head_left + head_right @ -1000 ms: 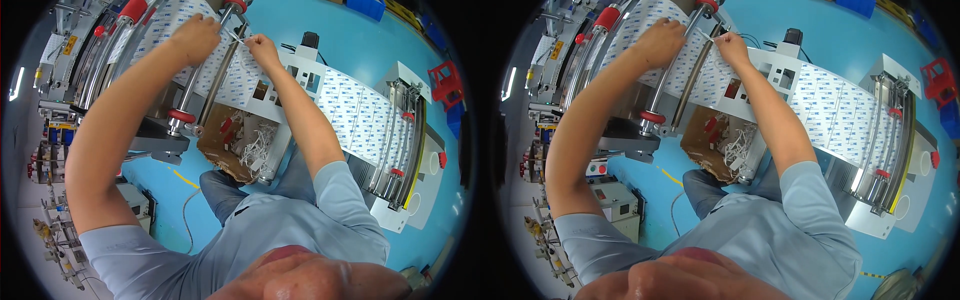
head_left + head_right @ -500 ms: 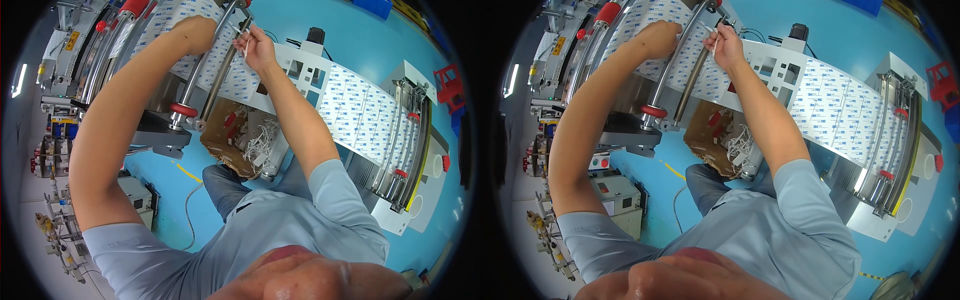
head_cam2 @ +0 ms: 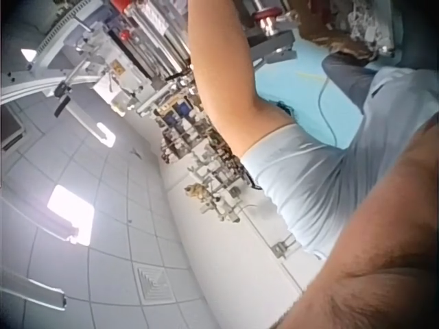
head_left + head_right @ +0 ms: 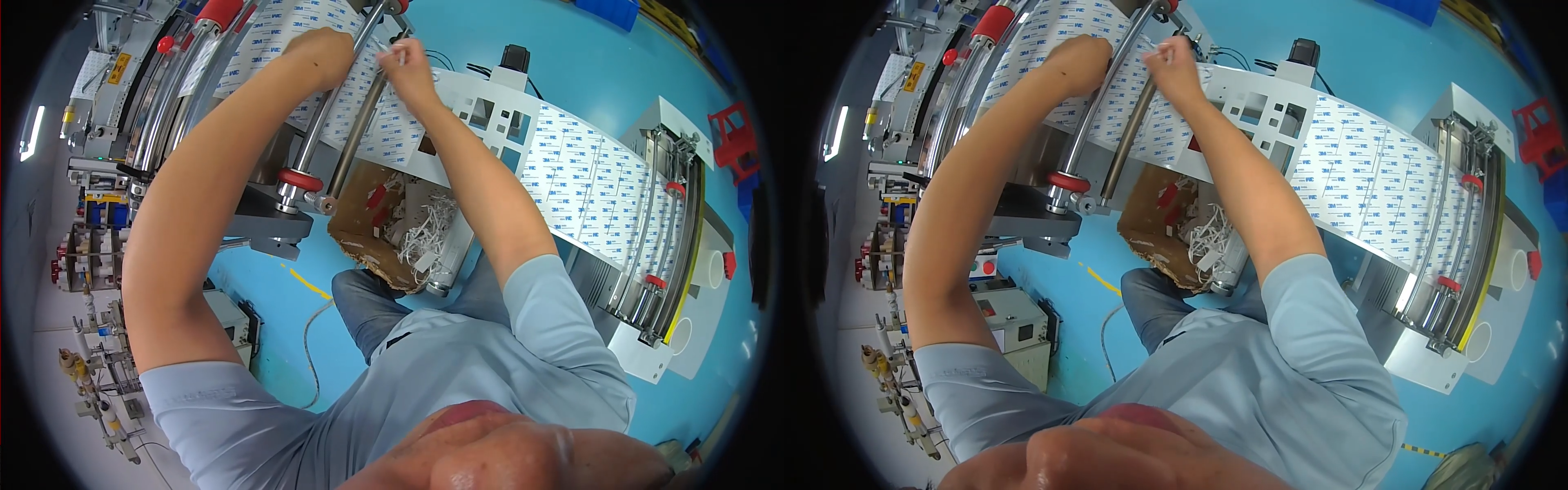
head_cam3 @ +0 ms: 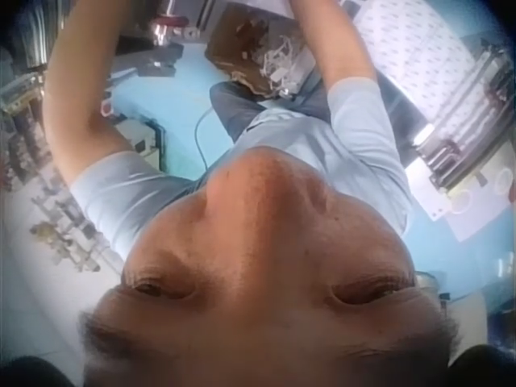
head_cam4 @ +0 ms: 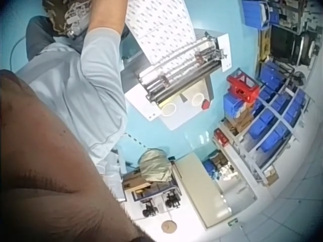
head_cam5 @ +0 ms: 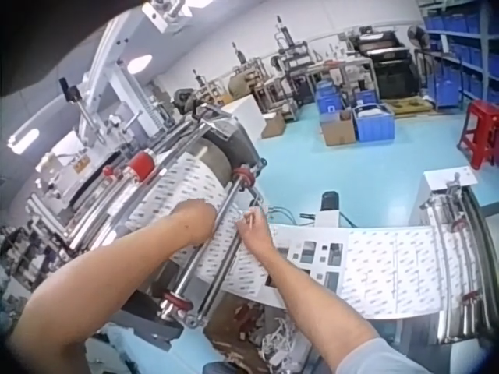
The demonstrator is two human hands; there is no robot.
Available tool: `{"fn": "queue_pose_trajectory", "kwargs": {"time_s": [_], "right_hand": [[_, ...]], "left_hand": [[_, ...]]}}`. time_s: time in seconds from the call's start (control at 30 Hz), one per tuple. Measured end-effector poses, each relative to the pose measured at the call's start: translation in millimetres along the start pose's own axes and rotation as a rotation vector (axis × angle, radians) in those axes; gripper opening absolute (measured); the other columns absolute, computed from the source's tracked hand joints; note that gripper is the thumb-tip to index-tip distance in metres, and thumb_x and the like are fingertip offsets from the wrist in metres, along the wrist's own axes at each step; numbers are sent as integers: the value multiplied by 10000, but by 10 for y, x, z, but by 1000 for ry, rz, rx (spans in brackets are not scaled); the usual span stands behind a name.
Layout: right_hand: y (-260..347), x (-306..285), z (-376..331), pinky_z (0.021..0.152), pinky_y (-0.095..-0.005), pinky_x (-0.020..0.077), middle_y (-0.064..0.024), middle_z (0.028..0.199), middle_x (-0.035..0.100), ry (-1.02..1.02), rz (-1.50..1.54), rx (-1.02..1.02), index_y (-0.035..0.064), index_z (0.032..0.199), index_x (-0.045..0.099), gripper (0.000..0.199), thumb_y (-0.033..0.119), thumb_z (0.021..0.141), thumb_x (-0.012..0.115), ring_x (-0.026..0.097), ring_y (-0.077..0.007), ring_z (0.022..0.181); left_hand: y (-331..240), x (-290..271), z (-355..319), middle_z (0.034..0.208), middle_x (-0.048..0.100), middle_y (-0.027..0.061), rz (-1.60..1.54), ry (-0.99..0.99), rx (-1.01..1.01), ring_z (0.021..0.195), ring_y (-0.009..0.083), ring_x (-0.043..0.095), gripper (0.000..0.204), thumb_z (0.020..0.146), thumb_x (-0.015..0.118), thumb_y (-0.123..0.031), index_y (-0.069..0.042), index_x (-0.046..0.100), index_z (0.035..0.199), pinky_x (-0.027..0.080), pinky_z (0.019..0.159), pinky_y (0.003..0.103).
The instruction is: Operate an industrial label machine to process adhesive sheets and collect waste materials.
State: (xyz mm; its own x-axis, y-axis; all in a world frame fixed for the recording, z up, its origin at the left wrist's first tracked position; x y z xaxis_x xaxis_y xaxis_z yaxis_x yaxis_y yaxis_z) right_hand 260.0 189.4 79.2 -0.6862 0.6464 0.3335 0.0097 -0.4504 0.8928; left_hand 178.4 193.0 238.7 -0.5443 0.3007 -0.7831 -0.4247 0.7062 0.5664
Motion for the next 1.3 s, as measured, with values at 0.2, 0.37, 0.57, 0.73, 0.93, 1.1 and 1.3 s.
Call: {"fn": "queue_pose_trajectory", "kwargs": {"time_s": [0.2, 0.37, 0.57, 0.73, 0.93, 1.1, 1.3], "right_hand": [[94, 234, -102, 706, -388, 484, -129, 849, 651, 376, -425, -121, 111, 970, 635, 300, 342, 779, 643, 619, -302, 785], [17, 73, 36, 707, -427, 489, -141, 822, 656, 204, -598, -9, 118, 852, 657, 226, 326, 812, 579, 618, -341, 798], [-79, -193, 269, 733, -447, 486, -177, 856, 651, 18, -713, 104, 110, 906, 629, 191, 243, 837, 510, 612, -378, 835], [-48, -378, 389, 772, -437, 479, -184, 911, 639, -43, -729, 165, 84, 967, 598, 207, 187, 819, 497, 606, -368, 869], [-116, -230, 436, 835, -412, 457, -173, 1125, 540, 122, -709, 7, 141, 1111, 576, 349, 103, 767, 528, 557, -334, 1004], [-217, -96, 473, 818, -362, 459, -141, 979, 632, 138, -250, -46, 117, 1049, 642, 359, 34, 746, 467, 590, -300, 920], [-256, -207, 542, 446, -268, 361, -83, 672, 602, 75, 243, 383, 5, 772, 690, 279, 34, 773, 412, 450, -138, 489]], "left_hand": [[-33, -18, -29, 1273, 497, 109, 441, -158, 172, 1228, 246, 414, 227, 767, 604, -185, -81, 663, 960, 348, 975, 384], [3, 113, -147, 1405, 356, 95, 573, -107, 199, 1345, 235, 247, 415, 783, 609, -254, -117, 575, 1173, 183, 1087, 424], [16, 150, -167, 1461, 276, 63, 642, -56, 175, 1377, 233, 167, 482, 858, 503, -296, -138, 457, 1311, 116, 1106, 457], [11, 124, -124, 1431, 327, 70, 610, -89, 183, 1365, 235, 205, 518, 852, 503, -275, -109, 413, 1334, 138, 1102, 455], [30, 88, 53, 1399, 363, 88, 545, -230, 155, 1343, 234, 253, 485, 825, 480, -166, -76, 430, 1299, 169, 1100, 432], [47, 90, 262, 1389, 374, 92, 558, -323, 152, 1327, 230, 281, 431, 831, 478, -188, -83, 486, 1249, 186, 1087, 435], [20, 78, 373, 1368, 392, 89, 625, -373, 147, 1320, 222, 288, 405, 850, 458, -206, -112, 500, 1241, 183, 1083, 431]]}}
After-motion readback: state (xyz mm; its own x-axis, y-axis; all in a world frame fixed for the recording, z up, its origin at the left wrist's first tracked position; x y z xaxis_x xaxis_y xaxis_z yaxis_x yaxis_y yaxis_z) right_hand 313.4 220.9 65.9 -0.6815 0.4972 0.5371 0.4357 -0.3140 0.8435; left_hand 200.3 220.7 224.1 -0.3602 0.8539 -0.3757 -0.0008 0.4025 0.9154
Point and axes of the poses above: each hand's wrist, its own z-axis towards the middle knuckle, its own x-axis out of the palm, y = z × x, the point moved 5 cm from there along z, towards the middle knuckle
